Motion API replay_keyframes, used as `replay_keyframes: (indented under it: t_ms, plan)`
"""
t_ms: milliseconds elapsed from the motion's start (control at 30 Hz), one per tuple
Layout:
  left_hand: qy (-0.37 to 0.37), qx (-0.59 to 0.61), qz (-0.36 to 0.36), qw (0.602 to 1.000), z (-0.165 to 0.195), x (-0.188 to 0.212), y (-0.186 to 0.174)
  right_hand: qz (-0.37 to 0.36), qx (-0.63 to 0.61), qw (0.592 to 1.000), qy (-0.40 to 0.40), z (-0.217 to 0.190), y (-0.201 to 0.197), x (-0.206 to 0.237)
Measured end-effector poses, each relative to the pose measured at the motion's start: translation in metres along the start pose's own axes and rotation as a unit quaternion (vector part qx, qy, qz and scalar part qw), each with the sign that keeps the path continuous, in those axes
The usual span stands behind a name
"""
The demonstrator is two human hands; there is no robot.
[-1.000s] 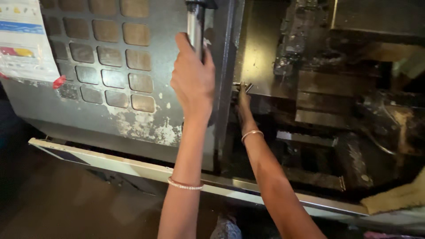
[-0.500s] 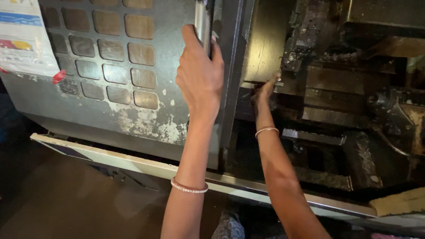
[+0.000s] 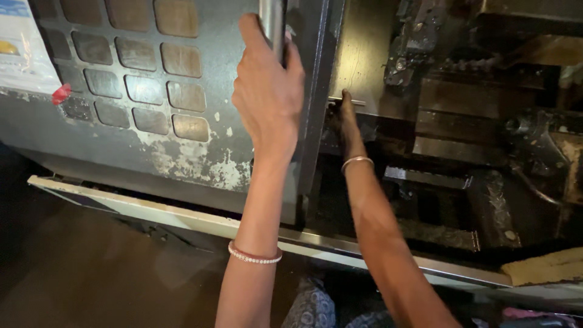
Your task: The person inserts cylindrical metal rods into a grid of square indentations on a metal plate. They open a machine door, place the rods into slots inside, close the door, and repeat the process with multiple rods.
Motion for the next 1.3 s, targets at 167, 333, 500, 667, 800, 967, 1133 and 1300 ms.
replay_keyframes:
  t_ms: [167, 333, 500, 667, 800, 967, 1133, 1300]
  plan:
    - [0.004, -0.004, 0.017, 1.0, -0.009, -0.002, -0.013, -0.108, 0.131, 0.985, 0.035, 0.017, 0.025, 0.017]
    - [-0.029, -0.006, -0.016, 0.999, -0.015, 0.006, -0.011, 0.133, 0.118, 0.945, -0.276, -0.027, -0.023, 0.042]
    - [-0.025, -0.008, 0.007, 1.0, -0.016, 0.008, -0.018, 0.244, 0.149, 0.81, -0.512, -0.052, -0.03, 0.086]
    - [-0.006, -0.024, 0.026, 0.999, -0.013, 0.011, -0.018, 0.127, 0.292, 0.807, -0.497, -0.068, -0.02, 0.071]
    - [-0.006, -0.028, 0.025, 0.999, -0.007, 0.01, -0.007, 0.043, 0.252, 0.873, -0.416, -0.071, -0.026, 0.041]
    - [-0.017, -0.017, 0.02, 1.0, -0.009, 0.004, 0.003, 0.031, 0.291, 0.848, -0.441, -0.082, -0.023, 0.024]
    - [-0.01, -0.008, 0.03, 0.999, -0.008, 0.009, 0.0, 0.072, 0.327, 0.851, -0.404, -0.071, -0.035, 0.016]
    - [-0.021, 0.0, 0.03, 0.999, -0.011, 0.008, -0.007, 0.059, 0.298, 0.861, -0.408, -0.066, -0.034, 0.015]
Point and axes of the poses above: each hand's wrist, its own x-axis away from the middle knuckle, its own y-axis out of the palm, z = x × y, the point moved 10 cm from there along -x, towards the middle knuckle, and after that the axes turned 8 degrees about -y, right-handed, at the moved point
